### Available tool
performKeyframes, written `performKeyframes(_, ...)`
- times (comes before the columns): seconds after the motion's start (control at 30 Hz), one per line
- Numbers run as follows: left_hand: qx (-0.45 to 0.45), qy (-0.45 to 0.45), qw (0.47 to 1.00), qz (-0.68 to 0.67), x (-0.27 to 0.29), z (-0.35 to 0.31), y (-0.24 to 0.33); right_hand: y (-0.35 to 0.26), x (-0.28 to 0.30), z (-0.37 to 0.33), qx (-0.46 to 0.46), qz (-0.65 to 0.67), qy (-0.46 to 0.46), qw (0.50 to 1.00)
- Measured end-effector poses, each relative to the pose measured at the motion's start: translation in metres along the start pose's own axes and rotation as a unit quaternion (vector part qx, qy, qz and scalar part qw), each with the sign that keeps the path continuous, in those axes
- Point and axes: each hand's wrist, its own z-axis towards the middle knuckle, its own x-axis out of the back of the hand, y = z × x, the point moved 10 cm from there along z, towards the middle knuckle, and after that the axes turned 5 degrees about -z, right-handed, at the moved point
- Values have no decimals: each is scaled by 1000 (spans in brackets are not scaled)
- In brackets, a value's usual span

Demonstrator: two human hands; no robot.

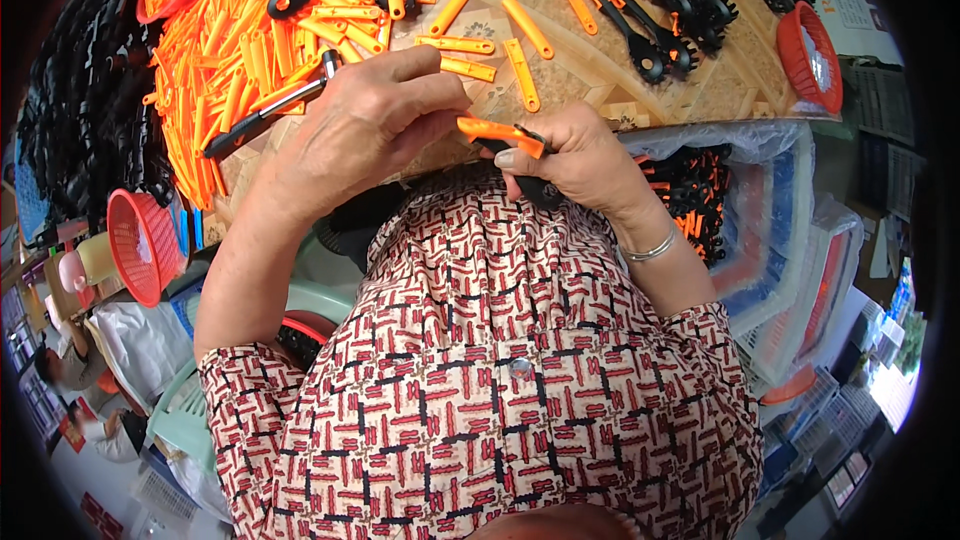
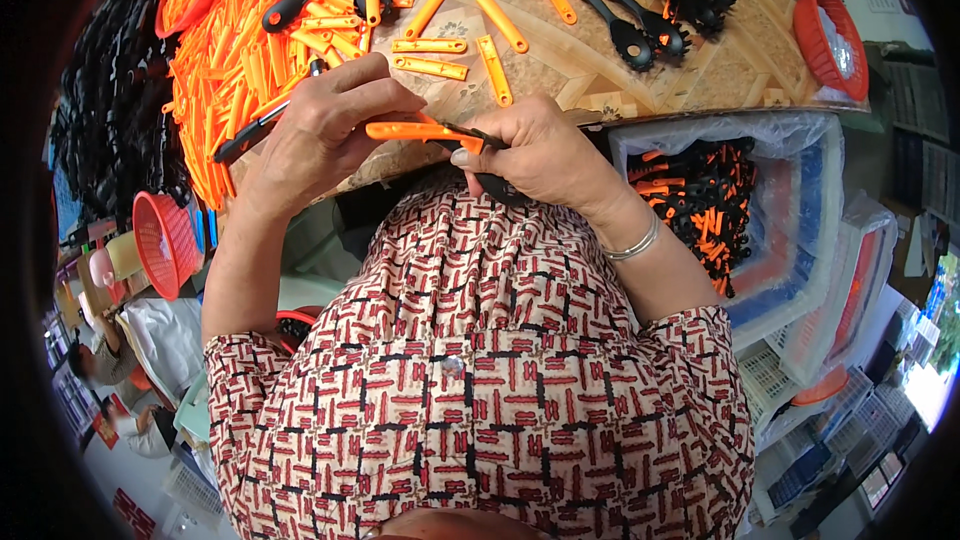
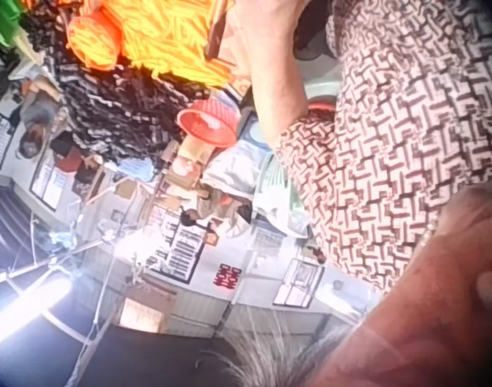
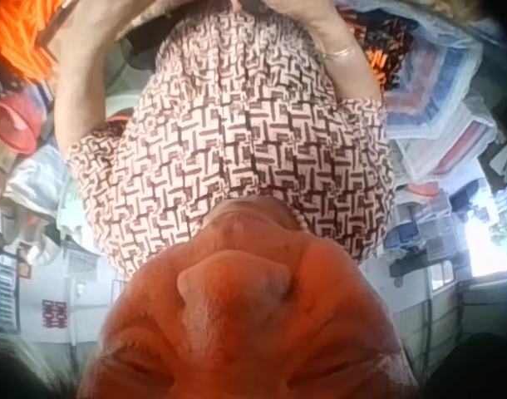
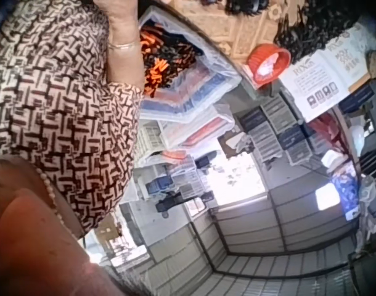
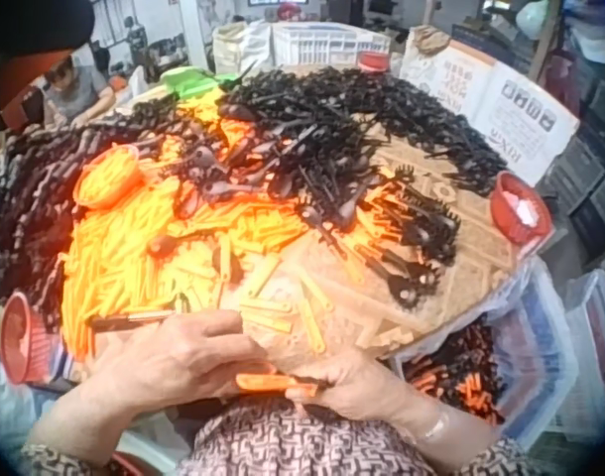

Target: The person assembles small plastic components by inserting orange handles into black plastic heads. They use a hammer to secure the connection between the parts and place the finished items on the table. The process involves repetitive picking, aligning, and striking of the components.

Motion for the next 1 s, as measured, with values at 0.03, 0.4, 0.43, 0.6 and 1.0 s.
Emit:
performKeyframes(0.03, 30, -9, 999, -18, -3, -2, -5, -10, 0, 0, 24, -58, 7, 998)
performKeyframes(0.4, 29, 3, 993, 112, -30, -51, 18, -42, -27, -23, 202, -385, -19, 900)
performKeyframes(0.43, 46, 11, 993, 105, -33, -55, 14, -42, -32, -23, 198, -407, -31, 891)
performKeyframes(0.6, 37, 42, 997, 51, -31, -66, 6, -30, -32, -13, 142, -328, -107, 928)
performKeyframes(1.0, -59, 186, 956, 218, -8, -66, 12, 54, 18, -58, -190, 107, 14, 976)
